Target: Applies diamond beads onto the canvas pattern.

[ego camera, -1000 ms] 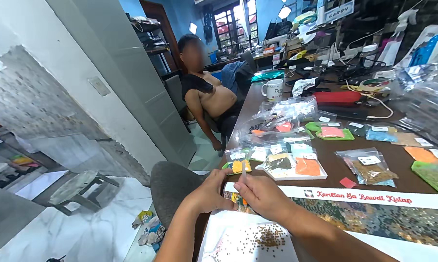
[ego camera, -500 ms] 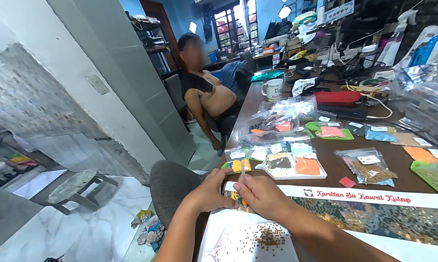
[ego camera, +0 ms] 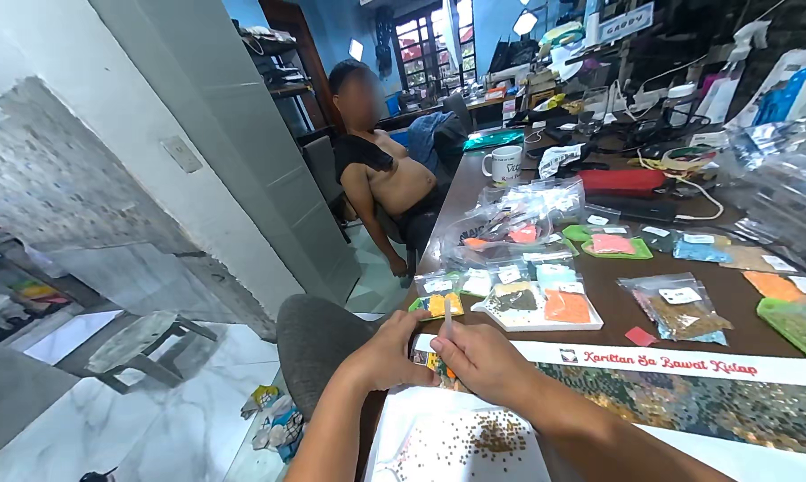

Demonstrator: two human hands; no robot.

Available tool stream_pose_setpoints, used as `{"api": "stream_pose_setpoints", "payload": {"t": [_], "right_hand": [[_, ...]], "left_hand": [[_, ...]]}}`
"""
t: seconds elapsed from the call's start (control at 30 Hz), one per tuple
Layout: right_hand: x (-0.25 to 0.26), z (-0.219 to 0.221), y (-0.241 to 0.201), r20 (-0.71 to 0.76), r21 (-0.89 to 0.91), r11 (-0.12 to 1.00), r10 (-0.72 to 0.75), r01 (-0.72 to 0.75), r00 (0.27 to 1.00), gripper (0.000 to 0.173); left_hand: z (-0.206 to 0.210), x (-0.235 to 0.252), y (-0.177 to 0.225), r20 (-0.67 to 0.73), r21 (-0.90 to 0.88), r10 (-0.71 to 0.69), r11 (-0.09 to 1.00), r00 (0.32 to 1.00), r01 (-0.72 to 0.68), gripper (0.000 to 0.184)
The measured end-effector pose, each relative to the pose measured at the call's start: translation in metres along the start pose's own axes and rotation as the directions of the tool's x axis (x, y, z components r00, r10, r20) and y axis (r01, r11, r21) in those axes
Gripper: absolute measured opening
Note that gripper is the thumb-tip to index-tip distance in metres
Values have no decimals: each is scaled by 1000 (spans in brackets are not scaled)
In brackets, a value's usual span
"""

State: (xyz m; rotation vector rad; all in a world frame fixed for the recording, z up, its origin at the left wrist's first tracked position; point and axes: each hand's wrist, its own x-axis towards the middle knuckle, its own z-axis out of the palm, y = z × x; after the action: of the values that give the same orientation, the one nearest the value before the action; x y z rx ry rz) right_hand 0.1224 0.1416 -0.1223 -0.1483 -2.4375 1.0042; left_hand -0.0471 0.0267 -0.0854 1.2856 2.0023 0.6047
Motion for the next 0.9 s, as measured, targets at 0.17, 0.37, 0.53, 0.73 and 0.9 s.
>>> {"api": "stream_pose_setpoints", "payload": {"t": [0.17,0.37,0.53,0.73,0.9], "right_hand": [[-1,1,-5,-6,-87,989,-121,120,993,42],[-2,4,-5,-8,-134,966,-225,222,974,39],[-2,3,-6,16,-128,968,-215,215,977,42],[0,-3,-3,-150,-34,998,-61,56,987,43],[1,-2,2,-236,62,997,-39,55,971,41]], "left_hand": [[0,0,1,3,19,-5,1000,1000,5,97],[3,-1,4,-15,21,-13,1000,1000,13,101],[3,-4,9,-24,59,-23,998,999,24,95],[3,-6,15,-127,-104,-112,990,986,99,70],[5,-9,19,-35,-352,-127,930,991,107,70]]}}
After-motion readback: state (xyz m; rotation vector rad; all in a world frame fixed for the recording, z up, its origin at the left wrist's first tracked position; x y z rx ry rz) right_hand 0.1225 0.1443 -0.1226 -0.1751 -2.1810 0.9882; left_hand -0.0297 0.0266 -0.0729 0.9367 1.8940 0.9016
